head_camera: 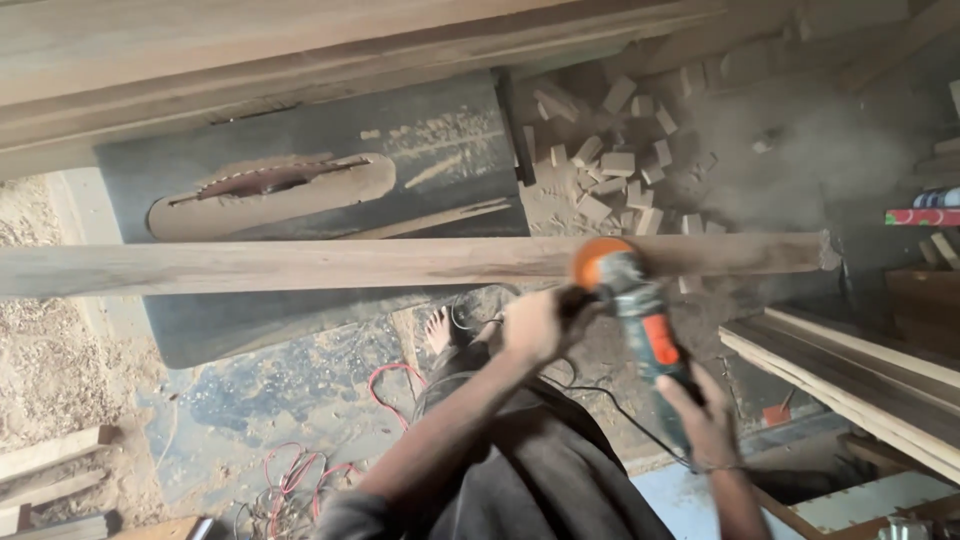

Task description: Sanding the edge of a long wooden plank using a handheld power sander.

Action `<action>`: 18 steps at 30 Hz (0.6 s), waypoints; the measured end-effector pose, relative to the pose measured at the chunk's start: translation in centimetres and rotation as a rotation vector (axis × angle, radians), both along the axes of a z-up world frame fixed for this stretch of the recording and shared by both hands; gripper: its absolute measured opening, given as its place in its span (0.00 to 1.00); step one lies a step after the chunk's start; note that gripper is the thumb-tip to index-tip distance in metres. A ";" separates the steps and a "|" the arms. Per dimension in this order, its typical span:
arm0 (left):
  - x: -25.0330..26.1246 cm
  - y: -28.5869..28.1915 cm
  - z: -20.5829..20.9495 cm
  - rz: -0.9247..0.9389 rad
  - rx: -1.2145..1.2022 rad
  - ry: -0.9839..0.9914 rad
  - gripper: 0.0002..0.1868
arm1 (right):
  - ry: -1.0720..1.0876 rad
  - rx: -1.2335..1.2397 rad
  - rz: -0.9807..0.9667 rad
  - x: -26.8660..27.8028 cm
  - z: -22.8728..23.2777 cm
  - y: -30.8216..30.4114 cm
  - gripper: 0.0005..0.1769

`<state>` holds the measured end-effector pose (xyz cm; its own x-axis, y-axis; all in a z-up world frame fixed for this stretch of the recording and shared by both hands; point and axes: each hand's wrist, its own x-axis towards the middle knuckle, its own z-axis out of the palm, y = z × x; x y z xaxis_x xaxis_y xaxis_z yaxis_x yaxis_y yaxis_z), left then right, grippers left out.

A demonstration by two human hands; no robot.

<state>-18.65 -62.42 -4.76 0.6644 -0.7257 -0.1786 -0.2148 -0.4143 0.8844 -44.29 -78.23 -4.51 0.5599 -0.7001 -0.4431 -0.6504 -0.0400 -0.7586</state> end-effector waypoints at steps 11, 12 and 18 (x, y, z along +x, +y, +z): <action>2.9 17.8 2.5 0.483 0.015 -0.052 0.12 | -0.171 0.102 0.378 13.2 3.4 11.2 0.38; 2.8 17.8 2.6 0.512 0.081 -0.018 0.12 | -0.174 0.071 0.403 13.2 3.5 11.2 0.38; -0.1 12.2 3.3 0.489 -0.032 0.025 0.11 | -0.125 0.090 0.389 8.6 4.3 6.9 0.40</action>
<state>-18.72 -50.22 -1.42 0.9246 -0.3349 -0.1816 0.0198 -0.4336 0.9009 -35.74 -71.34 -0.22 0.8281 -0.3877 -0.4049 -0.5029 -0.1945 -0.8422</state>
